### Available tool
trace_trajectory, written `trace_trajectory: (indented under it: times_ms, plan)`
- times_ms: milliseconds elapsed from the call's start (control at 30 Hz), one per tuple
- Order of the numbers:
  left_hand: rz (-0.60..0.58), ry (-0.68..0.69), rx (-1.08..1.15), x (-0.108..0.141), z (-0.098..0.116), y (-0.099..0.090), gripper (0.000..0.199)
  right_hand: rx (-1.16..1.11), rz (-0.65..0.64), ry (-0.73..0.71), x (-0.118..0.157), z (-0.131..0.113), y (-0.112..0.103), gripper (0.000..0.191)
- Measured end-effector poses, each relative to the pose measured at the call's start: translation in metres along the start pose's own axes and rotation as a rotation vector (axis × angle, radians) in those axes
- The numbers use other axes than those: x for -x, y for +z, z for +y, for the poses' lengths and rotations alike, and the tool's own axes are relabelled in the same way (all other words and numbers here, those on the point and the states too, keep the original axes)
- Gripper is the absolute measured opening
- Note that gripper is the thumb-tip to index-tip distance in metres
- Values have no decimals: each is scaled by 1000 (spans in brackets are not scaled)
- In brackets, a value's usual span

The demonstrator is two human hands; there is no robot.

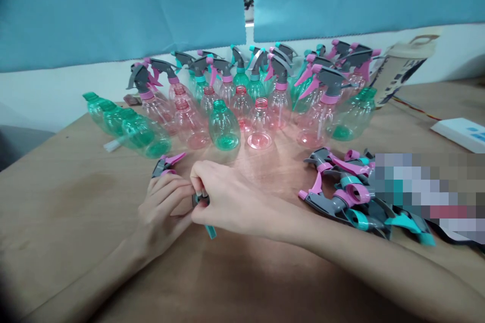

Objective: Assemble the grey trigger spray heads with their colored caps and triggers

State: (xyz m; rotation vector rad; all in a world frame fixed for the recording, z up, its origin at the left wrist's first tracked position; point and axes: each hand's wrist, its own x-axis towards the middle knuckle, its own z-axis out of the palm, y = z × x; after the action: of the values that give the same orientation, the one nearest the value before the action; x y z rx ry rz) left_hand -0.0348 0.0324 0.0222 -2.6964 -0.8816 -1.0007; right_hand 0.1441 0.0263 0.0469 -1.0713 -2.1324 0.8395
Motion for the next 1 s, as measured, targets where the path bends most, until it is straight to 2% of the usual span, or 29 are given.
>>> trace_trajectory:
  times_ms: [133, 267, 467, 633, 700, 867, 1000]
  plan:
    - [-39, -21, 6, -1, 0, -1, 7, 19, 115, -69, 1, 0, 9, 21]
    - [-19, -21, 6, 1, 0, 2, 8, -11, 141, -82, 0, 1, 13, 22]
    - [-14, -63, 18, 4, 0, 5, 8, -95, 68, 4, -4, 5, 11, 20]
    - [-8, -33, 3, 2, 2, 5, 4, -14, -55, 42, -5, 1, 1, 20]
    - [-2, -25, -18, 1, 3, 5, 3, 65, -51, 59, -2, -3, 1, 20]
    - [5, -13, -89, -1, 7, 2, 5, 480, 182, 30, 12, -13, 14, 18]
    - [26, 19, -106, -3, 12, 3, 5, 735, 161, 42, 20, -24, 22, 25]
